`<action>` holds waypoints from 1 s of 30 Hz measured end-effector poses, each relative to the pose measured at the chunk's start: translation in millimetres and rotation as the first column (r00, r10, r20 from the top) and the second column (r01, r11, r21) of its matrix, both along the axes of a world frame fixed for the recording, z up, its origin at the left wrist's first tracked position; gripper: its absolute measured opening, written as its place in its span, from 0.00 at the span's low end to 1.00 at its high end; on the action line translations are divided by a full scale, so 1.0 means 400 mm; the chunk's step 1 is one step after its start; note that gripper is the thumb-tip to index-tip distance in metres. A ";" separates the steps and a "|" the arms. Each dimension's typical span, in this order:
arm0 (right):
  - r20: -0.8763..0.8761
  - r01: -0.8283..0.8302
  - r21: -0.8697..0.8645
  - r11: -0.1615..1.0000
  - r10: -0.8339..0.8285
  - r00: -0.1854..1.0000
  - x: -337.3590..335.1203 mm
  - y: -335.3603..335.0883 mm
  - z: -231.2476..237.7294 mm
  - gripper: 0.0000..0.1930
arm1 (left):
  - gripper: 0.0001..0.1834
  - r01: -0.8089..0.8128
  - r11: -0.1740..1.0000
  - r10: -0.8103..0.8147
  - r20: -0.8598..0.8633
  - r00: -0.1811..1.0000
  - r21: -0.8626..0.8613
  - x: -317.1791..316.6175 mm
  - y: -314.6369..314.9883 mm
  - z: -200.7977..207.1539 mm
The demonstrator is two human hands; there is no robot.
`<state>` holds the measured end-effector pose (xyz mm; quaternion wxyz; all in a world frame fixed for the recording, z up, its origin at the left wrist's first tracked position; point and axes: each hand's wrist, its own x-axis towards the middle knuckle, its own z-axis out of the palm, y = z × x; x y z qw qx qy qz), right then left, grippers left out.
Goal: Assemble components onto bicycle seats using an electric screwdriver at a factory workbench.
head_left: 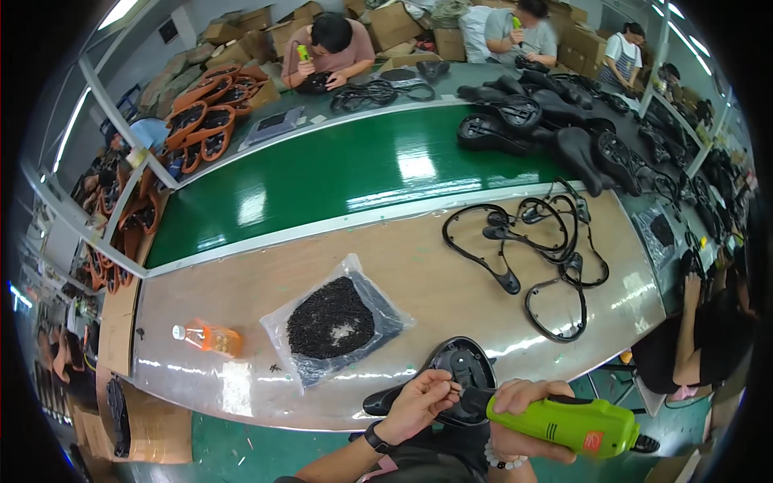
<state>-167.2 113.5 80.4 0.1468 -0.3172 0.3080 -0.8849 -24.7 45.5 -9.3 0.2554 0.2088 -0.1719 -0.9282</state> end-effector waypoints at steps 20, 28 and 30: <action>0.392 -0.222 0.030 0.975 0.192 0.900 -0.013 -0.002 -0.044 0.59 | 0.22 0.131 0.917 -0.008 0.312 0.950 -0.376 0.049 -0.074 0.024; 0.413 -0.254 0.047 0.966 0.213 0.885 -0.069 0.068 -0.037 0.61 | 0.20 0.924 0.103 0.968 0.252 -0.008 -0.369 0.298 -0.374 -0.079; 0.421 -0.234 0.083 0.969 0.179 0.889 -0.062 0.061 -0.028 0.59 | 0.17 0.914 0.090 0.967 0.253 0.015 -0.396 0.301 -0.371 -0.073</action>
